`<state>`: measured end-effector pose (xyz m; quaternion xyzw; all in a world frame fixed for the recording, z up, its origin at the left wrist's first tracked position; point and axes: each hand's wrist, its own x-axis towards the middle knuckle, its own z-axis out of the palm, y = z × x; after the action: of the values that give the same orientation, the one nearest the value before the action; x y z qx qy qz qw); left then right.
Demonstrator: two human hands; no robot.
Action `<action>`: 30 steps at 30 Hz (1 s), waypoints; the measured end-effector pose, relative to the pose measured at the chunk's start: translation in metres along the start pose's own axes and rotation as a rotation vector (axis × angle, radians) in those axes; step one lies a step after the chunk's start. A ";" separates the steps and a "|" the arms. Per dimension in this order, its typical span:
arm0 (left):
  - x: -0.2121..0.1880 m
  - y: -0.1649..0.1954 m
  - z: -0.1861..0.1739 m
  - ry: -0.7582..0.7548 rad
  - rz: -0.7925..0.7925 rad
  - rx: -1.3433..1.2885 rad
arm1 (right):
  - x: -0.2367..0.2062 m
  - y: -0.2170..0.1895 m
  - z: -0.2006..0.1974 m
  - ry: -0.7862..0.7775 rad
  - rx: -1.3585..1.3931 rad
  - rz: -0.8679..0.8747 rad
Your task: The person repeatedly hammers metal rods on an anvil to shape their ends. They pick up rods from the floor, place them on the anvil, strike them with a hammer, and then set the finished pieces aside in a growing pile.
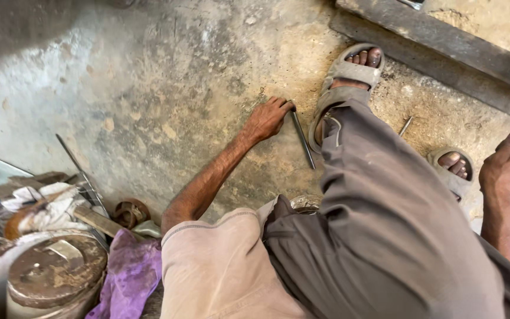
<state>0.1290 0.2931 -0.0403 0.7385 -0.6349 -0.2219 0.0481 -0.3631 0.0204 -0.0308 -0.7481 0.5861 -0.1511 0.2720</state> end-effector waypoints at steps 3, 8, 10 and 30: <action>-0.009 -0.010 0.018 0.050 0.108 0.062 | 0.001 0.009 0.004 0.019 -0.098 -0.033; 0.001 0.003 0.031 0.014 0.381 0.323 | 0.007 0.021 0.013 0.046 -0.167 0.020; 0.009 0.005 0.027 -0.085 0.442 0.450 | 0.010 0.022 0.016 0.071 -0.215 0.043; 0.092 0.047 -0.147 0.028 0.076 -0.275 | 0.016 -0.018 -0.014 -0.007 0.143 0.306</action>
<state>0.1518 0.1649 0.0837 0.7034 -0.6254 -0.2943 0.1661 -0.3527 0.0045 -0.0104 -0.6294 0.6800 -0.1467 0.3464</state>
